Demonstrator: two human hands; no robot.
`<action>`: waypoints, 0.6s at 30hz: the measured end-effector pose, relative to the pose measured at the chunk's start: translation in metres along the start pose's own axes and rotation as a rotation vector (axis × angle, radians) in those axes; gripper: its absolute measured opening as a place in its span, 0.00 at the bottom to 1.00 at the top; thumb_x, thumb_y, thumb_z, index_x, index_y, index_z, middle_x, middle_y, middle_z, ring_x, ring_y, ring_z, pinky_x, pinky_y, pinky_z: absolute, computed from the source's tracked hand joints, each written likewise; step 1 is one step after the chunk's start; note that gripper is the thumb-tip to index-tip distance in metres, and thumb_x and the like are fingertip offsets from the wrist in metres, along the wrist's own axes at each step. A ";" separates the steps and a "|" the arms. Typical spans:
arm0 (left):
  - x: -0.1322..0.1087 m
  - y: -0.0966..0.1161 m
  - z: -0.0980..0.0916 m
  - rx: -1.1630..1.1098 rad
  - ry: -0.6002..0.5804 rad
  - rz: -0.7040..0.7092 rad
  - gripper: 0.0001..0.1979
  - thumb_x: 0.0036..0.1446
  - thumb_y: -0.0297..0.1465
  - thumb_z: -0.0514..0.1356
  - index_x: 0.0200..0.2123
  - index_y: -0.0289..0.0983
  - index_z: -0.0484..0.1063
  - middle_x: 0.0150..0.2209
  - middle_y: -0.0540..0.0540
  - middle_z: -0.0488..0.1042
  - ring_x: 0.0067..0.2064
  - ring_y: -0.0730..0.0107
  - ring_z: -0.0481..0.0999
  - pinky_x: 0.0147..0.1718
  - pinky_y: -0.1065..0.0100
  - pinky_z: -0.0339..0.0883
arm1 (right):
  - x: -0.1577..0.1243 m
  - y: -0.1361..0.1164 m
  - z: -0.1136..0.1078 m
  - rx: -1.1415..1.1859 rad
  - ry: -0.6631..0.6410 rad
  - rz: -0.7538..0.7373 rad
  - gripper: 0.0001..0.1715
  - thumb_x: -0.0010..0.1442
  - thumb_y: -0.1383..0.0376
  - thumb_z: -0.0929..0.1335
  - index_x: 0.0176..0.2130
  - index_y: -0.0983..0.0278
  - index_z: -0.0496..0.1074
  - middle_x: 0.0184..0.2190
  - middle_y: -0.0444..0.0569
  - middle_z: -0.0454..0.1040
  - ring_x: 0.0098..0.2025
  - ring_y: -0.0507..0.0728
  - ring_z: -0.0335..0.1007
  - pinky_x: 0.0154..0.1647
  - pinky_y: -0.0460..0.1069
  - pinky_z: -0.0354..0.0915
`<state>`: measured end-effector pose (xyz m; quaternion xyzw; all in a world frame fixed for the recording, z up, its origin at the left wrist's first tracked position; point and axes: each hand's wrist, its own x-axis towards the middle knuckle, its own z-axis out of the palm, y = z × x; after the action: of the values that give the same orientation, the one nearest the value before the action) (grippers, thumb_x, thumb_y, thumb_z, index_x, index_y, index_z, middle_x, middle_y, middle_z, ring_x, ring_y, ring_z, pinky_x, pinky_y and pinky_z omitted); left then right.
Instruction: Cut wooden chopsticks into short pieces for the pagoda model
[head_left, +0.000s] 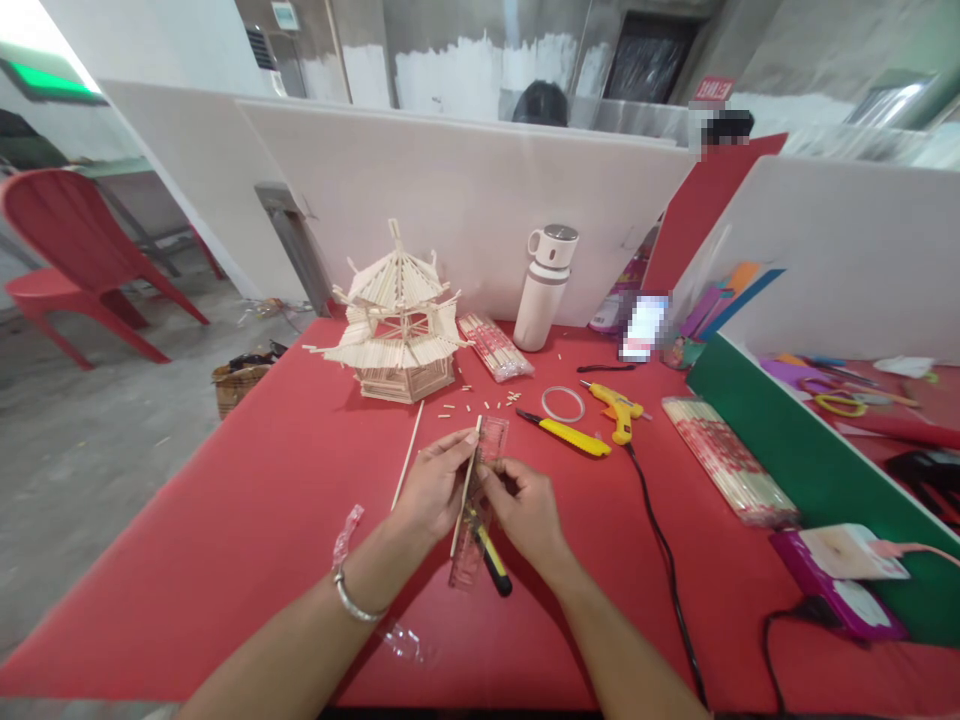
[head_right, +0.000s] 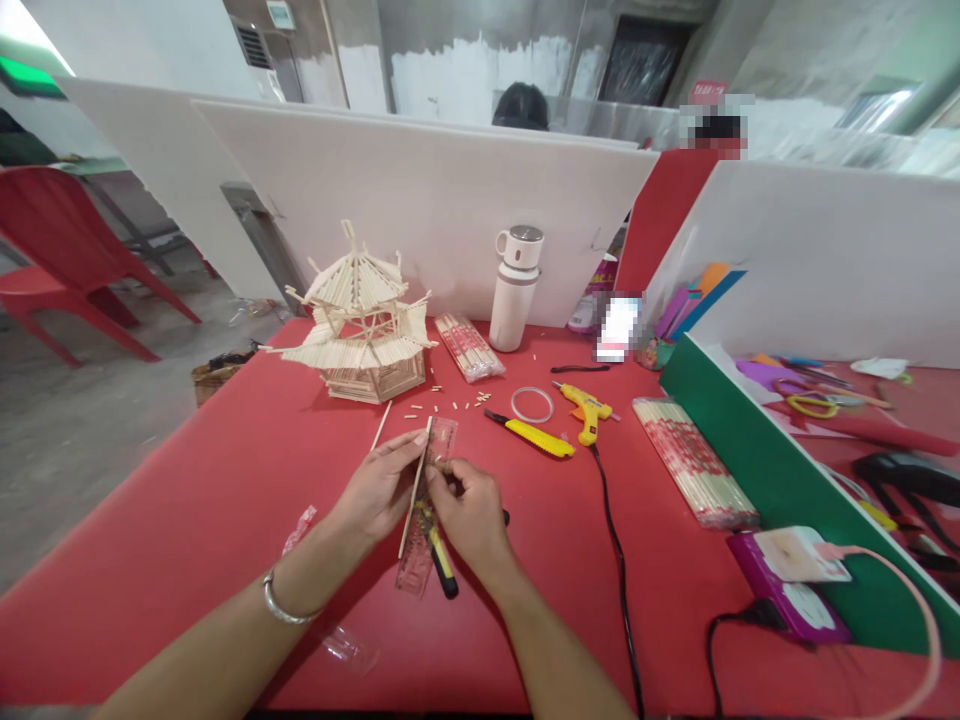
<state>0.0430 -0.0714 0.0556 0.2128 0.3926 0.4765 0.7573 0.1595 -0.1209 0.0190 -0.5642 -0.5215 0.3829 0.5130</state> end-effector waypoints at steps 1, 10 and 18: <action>0.000 0.000 0.000 0.000 0.000 -0.001 0.13 0.41 0.28 0.75 0.30 0.32 0.76 0.21 0.52 0.73 0.21 0.78 0.69 0.23 0.74 0.66 | 0.000 0.000 0.000 -0.002 0.000 0.000 0.19 0.63 0.53 0.67 0.30 0.64 0.75 0.23 0.45 0.75 0.25 0.53 0.68 0.28 0.46 0.64; 0.000 0.000 0.000 -0.007 0.005 -0.003 0.13 0.39 0.27 0.75 0.29 0.32 0.77 0.21 0.51 0.73 0.21 0.77 0.69 0.23 0.74 0.65 | -0.001 -0.002 0.001 0.026 -0.010 0.022 0.17 0.63 0.54 0.68 0.30 0.64 0.75 0.24 0.46 0.76 0.26 0.54 0.71 0.29 0.47 0.66; 0.003 0.006 -0.003 0.070 0.019 0.064 0.15 0.39 0.30 0.76 0.31 0.30 0.79 0.22 0.49 0.74 0.24 0.76 0.72 0.27 0.73 0.69 | 0.008 -0.011 -0.048 -0.182 -0.050 -0.074 0.20 0.68 0.54 0.64 0.50 0.59 0.79 0.49 0.50 0.81 0.48 0.61 0.77 0.45 0.52 0.70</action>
<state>0.0382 -0.0663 0.0571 0.2469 0.4090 0.4883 0.7302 0.2055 -0.1223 0.0396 -0.5791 -0.5872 0.3286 0.4603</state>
